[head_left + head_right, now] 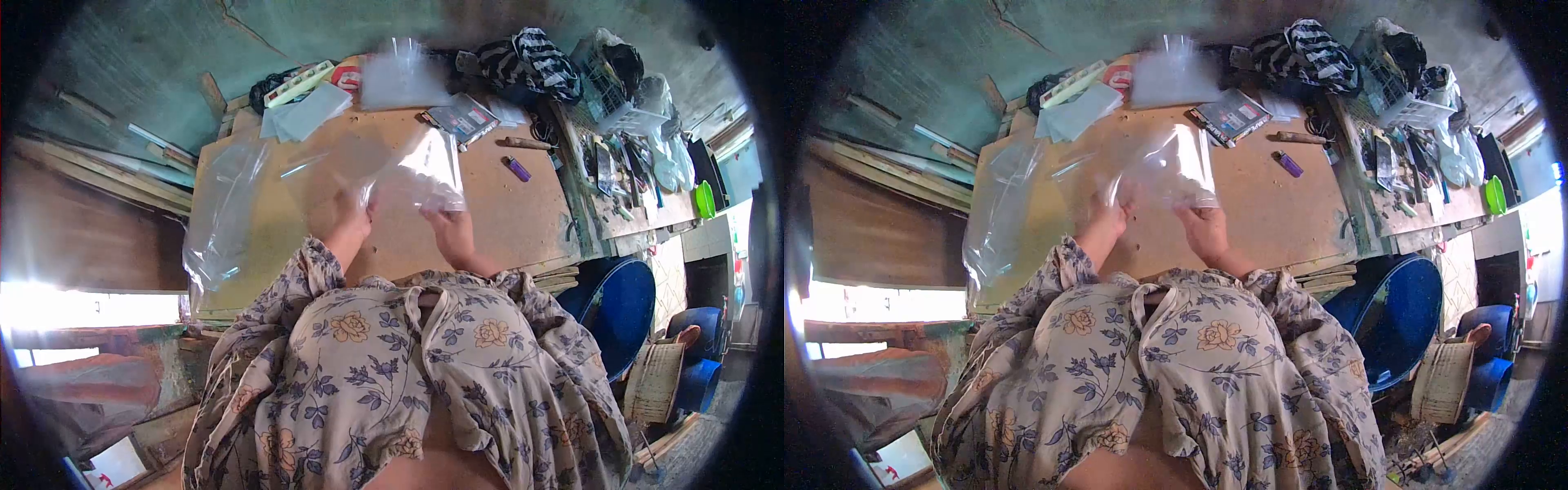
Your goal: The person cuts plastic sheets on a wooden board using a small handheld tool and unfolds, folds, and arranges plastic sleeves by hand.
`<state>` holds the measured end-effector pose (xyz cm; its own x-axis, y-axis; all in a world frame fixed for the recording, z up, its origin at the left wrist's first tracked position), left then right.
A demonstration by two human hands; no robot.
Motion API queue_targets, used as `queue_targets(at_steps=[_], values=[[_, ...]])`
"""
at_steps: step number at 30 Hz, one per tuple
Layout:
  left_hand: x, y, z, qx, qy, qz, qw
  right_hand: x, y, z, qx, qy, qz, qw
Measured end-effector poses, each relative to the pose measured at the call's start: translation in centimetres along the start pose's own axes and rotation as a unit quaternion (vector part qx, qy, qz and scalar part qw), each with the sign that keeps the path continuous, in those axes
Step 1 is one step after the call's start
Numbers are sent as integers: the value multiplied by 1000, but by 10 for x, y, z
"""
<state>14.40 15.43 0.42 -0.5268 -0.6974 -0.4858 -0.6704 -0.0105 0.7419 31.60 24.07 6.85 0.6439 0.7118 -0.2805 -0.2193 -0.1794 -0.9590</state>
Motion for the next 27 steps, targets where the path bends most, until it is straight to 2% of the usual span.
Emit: queue_targets(at_steps=[2,3,4,6,9,10,12,13,14,16,17,18,20,22,24,25,26,27], values=[[26,-8,26,-109,3,-127,986,-14,4,-16,-29,-62,-190,979],[24,-2,24,-109,3,-126,986,-25,16,-21,-63,-120,-131,982],[22,12,19,-134,7,-44,990,-21,14,-26,-63,-121,-131,982],[12,45,7,-182,18,120,976,-20,10,-39,-165,-159,-298,927],[-20,92,-19,-240,33,361,901,-12,-46,-38,-155,-106,-325,927],[-29,99,-28,-242,33,361,900,-5,-47,-37,-153,-107,-325,927],[-58,122,-58,-335,75,448,825,13,-102,-35,111,-10,-240,964],[-73,129,-70,-418,68,471,774,11,-109,-29,112,-11,-240,964],[-75,128,-70,-418,68,471,774,-1,-128,-25,137,-24,-287,948],[-111,133,-95,-506,17,546,668,-24,-149,-19,162,-35,-333,928],[-125,130,-98,-505,1,586,634,-45,-147,-13,143,-73,-406,899],[-131,130,-101,-507,0,586,633,-63,-142,-8,123,-112,-477,863],[-151,124,-96,-483,-81,605,628,-64,-104,12,110,-105,-476,866],[-156,129,-98,-503,-95,599,616,-57,-77,25,98,-103,-475,868],[-152,136,-88,-480,-166,543,669,-36,-57,35,42,-94,-206,973],[-149,137,-81,-418,-171,577,681,-37,-61,36,79,-108,-169,976],[-145,138,-78,-417,-170,577,682,-33,-60,39,78,-110,-168,976],[-143,147,-84,-470,-125,591,643,-16,-47,40,-3,-49,-60,997]])
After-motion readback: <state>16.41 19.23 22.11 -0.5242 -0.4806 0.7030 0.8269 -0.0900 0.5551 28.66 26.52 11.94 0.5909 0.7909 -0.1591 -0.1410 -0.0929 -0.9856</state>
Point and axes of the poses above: each hand's wrist, its own z-axis towards the middle knuckle, its own x-axis out of the back of the hand, y = z × x, the point moved 10 cm from there along z, towards the middle knuckle, and after that the axes turned 13 degrees about -y, right-handed, at the moved point
